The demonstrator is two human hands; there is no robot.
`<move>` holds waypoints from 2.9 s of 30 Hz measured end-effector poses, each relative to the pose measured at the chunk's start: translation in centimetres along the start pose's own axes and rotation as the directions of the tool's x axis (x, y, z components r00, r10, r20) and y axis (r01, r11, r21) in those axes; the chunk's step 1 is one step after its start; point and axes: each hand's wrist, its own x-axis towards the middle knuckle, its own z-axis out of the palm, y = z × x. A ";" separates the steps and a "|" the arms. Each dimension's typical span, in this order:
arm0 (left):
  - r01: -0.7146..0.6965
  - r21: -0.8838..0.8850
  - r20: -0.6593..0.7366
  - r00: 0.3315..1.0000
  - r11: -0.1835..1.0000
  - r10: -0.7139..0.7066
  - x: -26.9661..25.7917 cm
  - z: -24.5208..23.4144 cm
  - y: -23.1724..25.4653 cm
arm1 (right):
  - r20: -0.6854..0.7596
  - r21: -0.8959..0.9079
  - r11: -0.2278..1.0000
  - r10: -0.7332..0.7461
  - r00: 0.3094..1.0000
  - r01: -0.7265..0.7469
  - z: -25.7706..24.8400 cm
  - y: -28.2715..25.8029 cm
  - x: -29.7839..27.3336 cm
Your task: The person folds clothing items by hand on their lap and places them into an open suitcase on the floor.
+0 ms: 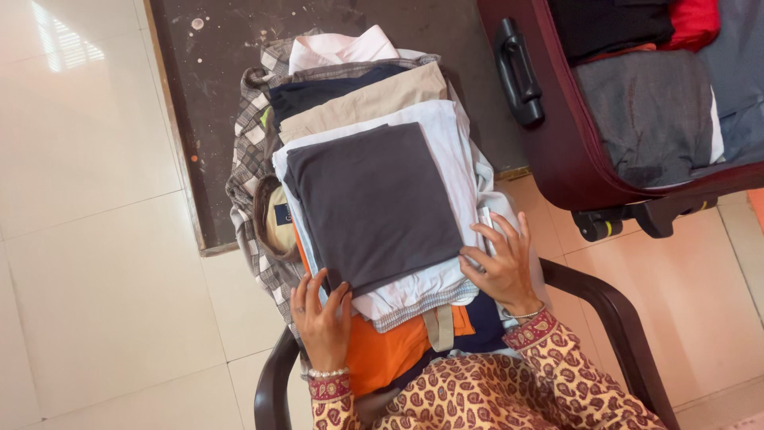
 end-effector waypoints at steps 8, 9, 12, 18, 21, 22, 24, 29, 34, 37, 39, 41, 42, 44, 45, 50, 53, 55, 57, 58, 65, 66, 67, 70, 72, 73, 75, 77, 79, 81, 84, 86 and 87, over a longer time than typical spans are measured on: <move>-0.016 0.052 0.001 1.000 0.999 0.016 0.2 -0.6 -0.1 | 0.070 0.004 0.996 0.084 0.994 -0.084 0.1 0.7 -0.5; -0.023 0.049 0.018 1.000 0.999 0.022 0.3 -1.0 0.0 | 0.100 0.001 0.997 0.080 0.992 -0.080 -0.3 0.6 -0.3; -0.025 0.054 0.035 0.999 0.998 0.023 0.5 -1.4 0.2 | 0.174 0.012 0.996 0.082 0.981 -0.086 -1.3 0.5 0.8; -0.020 0.078 0.083 0.996 0.997 0.013 0.2 1.0 -0.8 | 0.261 0.067 0.975 0.188 0.947 -0.212 -0.3 1.0 2.6; 0.045 0.107 0.108 0.993 0.993 -0.057 -0.8 2.2 -1.4 | 0.315 0.001 0.966 0.246 0.917 -0.260 0.0 0.9 3.1; 0.077 0.099 0.105 0.991 0.992 -0.087 -1.2 2.3 -1.5 | 0.340 -0.039 0.960 0.274 0.900 -0.278 -0.2 0.9 3.0; 0.126 0.018 0.114 0.985 0.992 -0.127 -1.6 2.5 -1.4 | 0.359 -0.021 0.952 0.291 0.887 -0.304 -0.1 1.4 3.1; 0.110 0.039 0.097 0.989 0.993 -0.114 0.0 0.7 -0.2 | 0.370 0.241 0.835 0.391 0.843 -0.494 2.1 3.4 4.4; 0.056 -0.046 -0.012 0.998 0.997 -0.057 1.1 -0.4 1.5 | 0.554 0.302 0.652 0.474 0.684 -0.696 5.6 4.5 7.0; 0.112 -0.222 -0.001 0.993 0.969 -0.115 1.0 -0.6 3.1 | 0.589 0.209 0.706 0.461 0.663 -0.677 6.9 4.7 7.9; 0.265 -0.452 0.137 0.964 0.852 -0.228 1.1 -0.4 3.9 | 0.623 0.181 0.721 0.442 0.645 -0.669 7.8 5.2 8.0; 0.381 -0.663 0.267 0.925 0.644 -0.272 1.3 0.3 4.4 | 0.664 0.223 0.708 0.393 0.636 -0.670 9.1 5.7 8.1; 0.416 -0.757 0.319 0.908 0.505 -0.271 1.6 0.8 4.6 | 0.641 0.395 0.643 0.320 0.698 -0.657 9.6 5.8 7.9; 0.476 -0.830 0.405 0.872 0.289 -0.273 1.9 1.7 4.3 | 0.541 0.694 0.449 0.191 0.819 -0.563 10.1 5.6 7.7; 0.505 -0.833 0.439 0.853 0.228 -0.284 2.1 2.0 4.1 | 0.629 0.643 0.359 0.256 0.734 -0.676 9.8 5.6 7.9; 0.592 -0.804 0.576 0.752 -0.054 -0.321 3.0 1.9 3.2 | 0.783 0.598 -0.059 0.259 0.566 -0.800 7.9 3.6 10.4; 0.591 -0.793 0.607 0.743 -0.148 -0.282 4.0 1.4 3.0 | 0.768 0.635 -0.032 0.140 0.625 -0.772 6.9 1.7 11.2; 0.577 -0.802 0.597 0.757 -0.157 -0.265 4.6 1.0 3.2 | 0.786 0.607 -0.009 0.155 0.599 -0.795 6.9 0.9 12.1; 0.575 -0.794 0.608 0.755 -0.196 -0.247 5.4 0.7 3.8 | 0.810 0.579 -0.032 0.137 0.570 -0.815 6.4 0.7 13.2; 0.574 -0.790 0.613 0.753 -0.216 -0.238 6.0 0.5 4.1 | 0.824 0.564 -0.065 0.109 0.556 -0.823 5.7 0.9 14.2; 0.421 -0.689 0.519 0.855 -0.590 0.004 11.2 -1.5 6.1 | 0.757 0.643 0.317 -0.121 0.643 -0.697 -4.9 -0.1 25.0; 0.401 -0.663 0.506 0.863 -0.632 0.017 11.7 -1.7 6.1 | 0.665 0.693 0.525 -0.199 0.720 -0.494 -6.4 -0.9 25.7; 0.380 -0.635 0.491 0.870 -0.673 0.029 12.1 -1.7 5.9 | 0.574 0.686 0.685 -0.302 0.761 -0.245 -7.8 -1.5 26.3; 0.354 -0.609 0.474 0.880 -0.710 0.031 11.6 -0.1 3.8 | 0.362 0.376 0.884 -0.417 0.834 0.278 -8.8 -5.1 24.5; 0.316 -0.463 0.384 0.913 -0.828 0.134 10.5 1.5 1.1 | 0.650 0.130 0.959 -0.273 0.709 0.250 -7.4 -8.2 20.9; 0.299 -0.379 0.329 0.928 -0.876 0.174 9.5 2.2 -0.2 | 0.628 0.086 0.949 -0.289 0.723 0.305 -6.2 -9.7 18.8; 0.294 -0.496 0.609 0.789 -0.817 -0.086 7.5 2.4 -2.8 | 0.627 0.093 0.947 -0.295 0.721 0.307 -3.5 -11.7 14.3; 0.339 -0.561 0.719 0.652 -0.755 -0.241 5.6 2.2 -4.1 | 0.646 0.143 0.952 -0.298 0.703 0.272 -1.5 -12.0 9.2; 0.404 -0.582 0.747 0.608 -0.705 -0.268 4.5 1.6 -4.7 | 0.640 0.142 0.941 -0.324 0.697 0.307 0.0 -11.3 4.9; 0.464 -0.641 0.742 0.577 -0.611 -0.341 4.2 1.3 -4.9 | 0.569 0.261 0.963 -0.207 0.795 0.064 1.0 -10.3 1.7; 0.585 -0.747 0.665 0.638 -0.317 -0.390 5.0 1.4 -4.7 | 0.431 0.330 0.906 0.104 0.896 -0.264 1.6 -7.3 -1.2; 0.615 -0.770 0.625 0.672 -0.171 -0.397 5.2 1.4 -4.3 | 0.413 0.467 0.738 0.305 0.858 -0.487 2.1 -5.0 -2.8; 0.620 -0.769 0.622 0.671 -0.155 -0.403 5.3 1.4 -4.3 | 0.459 0.571 0.572 0.372 0.807 -0.589 3.1 -4.0 -2.9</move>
